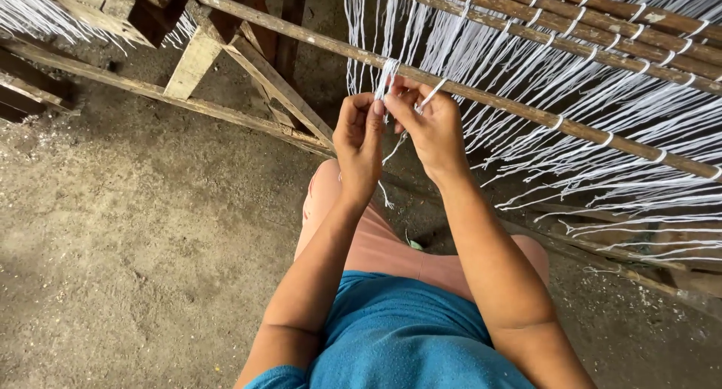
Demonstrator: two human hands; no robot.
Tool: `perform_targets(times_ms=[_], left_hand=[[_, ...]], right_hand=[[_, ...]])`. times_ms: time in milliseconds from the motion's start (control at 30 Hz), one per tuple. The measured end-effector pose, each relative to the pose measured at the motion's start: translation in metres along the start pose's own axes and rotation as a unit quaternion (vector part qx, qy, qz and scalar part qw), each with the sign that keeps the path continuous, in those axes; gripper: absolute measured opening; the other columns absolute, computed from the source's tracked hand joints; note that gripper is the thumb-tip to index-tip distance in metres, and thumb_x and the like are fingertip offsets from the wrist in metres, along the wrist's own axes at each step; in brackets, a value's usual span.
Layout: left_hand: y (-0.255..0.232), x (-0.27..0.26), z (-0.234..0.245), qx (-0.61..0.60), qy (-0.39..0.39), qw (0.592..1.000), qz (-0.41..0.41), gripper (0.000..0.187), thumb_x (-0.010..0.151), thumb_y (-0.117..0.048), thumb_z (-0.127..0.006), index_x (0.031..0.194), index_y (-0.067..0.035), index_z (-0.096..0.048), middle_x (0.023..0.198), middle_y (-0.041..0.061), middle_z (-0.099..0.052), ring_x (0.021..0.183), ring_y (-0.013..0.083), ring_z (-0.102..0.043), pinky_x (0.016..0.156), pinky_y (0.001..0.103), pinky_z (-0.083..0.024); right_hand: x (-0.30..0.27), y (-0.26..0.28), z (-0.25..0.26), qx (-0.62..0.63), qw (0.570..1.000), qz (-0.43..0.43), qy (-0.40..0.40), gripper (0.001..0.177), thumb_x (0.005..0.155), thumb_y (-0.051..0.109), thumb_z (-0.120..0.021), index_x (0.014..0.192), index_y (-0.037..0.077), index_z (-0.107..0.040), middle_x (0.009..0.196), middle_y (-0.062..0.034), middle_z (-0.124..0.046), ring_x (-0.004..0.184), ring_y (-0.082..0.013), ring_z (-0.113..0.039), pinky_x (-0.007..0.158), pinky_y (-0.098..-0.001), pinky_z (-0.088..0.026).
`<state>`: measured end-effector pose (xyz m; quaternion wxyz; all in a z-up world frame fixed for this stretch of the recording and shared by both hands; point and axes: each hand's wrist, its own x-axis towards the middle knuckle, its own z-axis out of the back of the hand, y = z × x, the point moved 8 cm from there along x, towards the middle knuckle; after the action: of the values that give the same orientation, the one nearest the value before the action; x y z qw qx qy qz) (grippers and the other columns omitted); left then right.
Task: Tying bundles of white thread onto a wooden loom frame in a repetitive manner.
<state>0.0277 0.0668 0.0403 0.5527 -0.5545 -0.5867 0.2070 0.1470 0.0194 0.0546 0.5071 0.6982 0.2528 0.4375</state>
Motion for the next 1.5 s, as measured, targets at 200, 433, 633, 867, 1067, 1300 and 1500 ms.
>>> perform_targets(times_ms=[200,433,633,867,1067,1300,1500], left_hand=[[0.001,0.028,0.011,-0.035,-0.031,0.998,-0.030,0.013,0.108,-0.017,-0.056,0.111,-0.006,-0.060,0.081,0.005,-0.059,0.074,0.0132,-0.060,0.069,0.029,-0.052],[0.019,0.024,0.001,-0.044,0.021,0.999,-0.009,0.013,0.111,-0.018,-0.049,0.108,-0.006,-0.054,0.083,0.006,-0.062,0.079,0.0103,-0.061,0.077,0.032,-0.057],[0.004,0.021,-0.005,-0.079,0.018,0.997,-0.001,0.016,0.111,-0.016,-0.046,0.110,-0.002,-0.052,0.093,0.015,-0.067,0.091,0.0232,-0.071,0.086,0.041,-0.060],[0.007,0.023,0.000,-0.064,0.033,0.997,-0.022,0.017,0.111,-0.016,-0.048,0.106,-0.001,-0.053,0.095,0.021,-0.070,0.099,0.0293,-0.071,0.092,0.049,-0.056],[0.005,0.022,0.001,-0.061,0.039,0.997,-0.021,0.015,0.110,-0.015,-0.051,0.106,-0.001,-0.055,0.100,0.021,-0.071,0.110,0.0313,-0.069,0.099,0.049,-0.053],[0.002,0.020,-0.003,-0.088,0.040,0.995,0.007,0.017,0.110,-0.019,-0.050,0.104,-0.002,-0.053,0.097,0.020,-0.071,0.111,0.0317,-0.069,0.100,0.049,-0.052],[0.032,0.017,0.006,-0.066,0.044,0.996,0.040,0.009,0.110,-0.018,-0.050,0.109,-0.010,-0.053,0.068,0.003,-0.056,0.054,0.0069,-0.052,0.051,0.018,-0.035]], right_hand=[[-0.005,0.014,0.005,0.160,0.985,-0.032,-0.054,0.009,0.105,0.010,-0.060,0.112,0.009,-0.056,0.103,-0.0135,-0.068,0.062,-0.0089,-0.055,0.046,-0.0172,-0.040],[-0.025,-0.002,0.034,0.217,0.970,-0.029,-0.103,0.013,0.107,0.014,-0.058,0.118,0.013,-0.051,0.117,-0.0180,-0.069,0.072,-0.0132,-0.065,0.045,-0.0159,-0.041],[-0.034,-0.004,0.034,0.245,0.961,-0.105,-0.076,0.020,0.110,0.025,-0.049,0.113,0.006,-0.055,0.073,0.0024,-0.042,0.053,-0.0020,-0.028,0.041,-0.0148,-0.023],[-0.040,-0.002,0.044,0.271,0.951,-0.132,-0.072,0.046,0.106,0.046,-0.038,0.112,0.004,-0.056,0.085,-0.0019,-0.040,0.062,-0.0056,-0.035,0.043,-0.0165,-0.025],[-0.036,-0.009,0.050,0.235,0.960,-0.128,-0.079,0.066,0.101,0.063,-0.027,0.110,0.005,-0.056,0.085,-0.0039,-0.043,0.061,-0.0073,-0.034,0.042,-0.0165,-0.024],[-0.068,-0.090,0.032,-0.005,0.993,-0.114,-0.019,0.064,0.108,0.062,-0.026,0.099,0.009,-0.061,0.066,0.0010,-0.037,0.047,-0.0062,-0.033,0.041,-0.0173,-0.026],[-0.118,-0.227,0.062,-0.183,0.977,-0.106,0.034,0.044,0.112,0.040,-0.040,0.085,0.013,-0.062,0.066,-0.0002,-0.052,0.062,-0.0129,-0.049,0.059,-0.0235,-0.040]])
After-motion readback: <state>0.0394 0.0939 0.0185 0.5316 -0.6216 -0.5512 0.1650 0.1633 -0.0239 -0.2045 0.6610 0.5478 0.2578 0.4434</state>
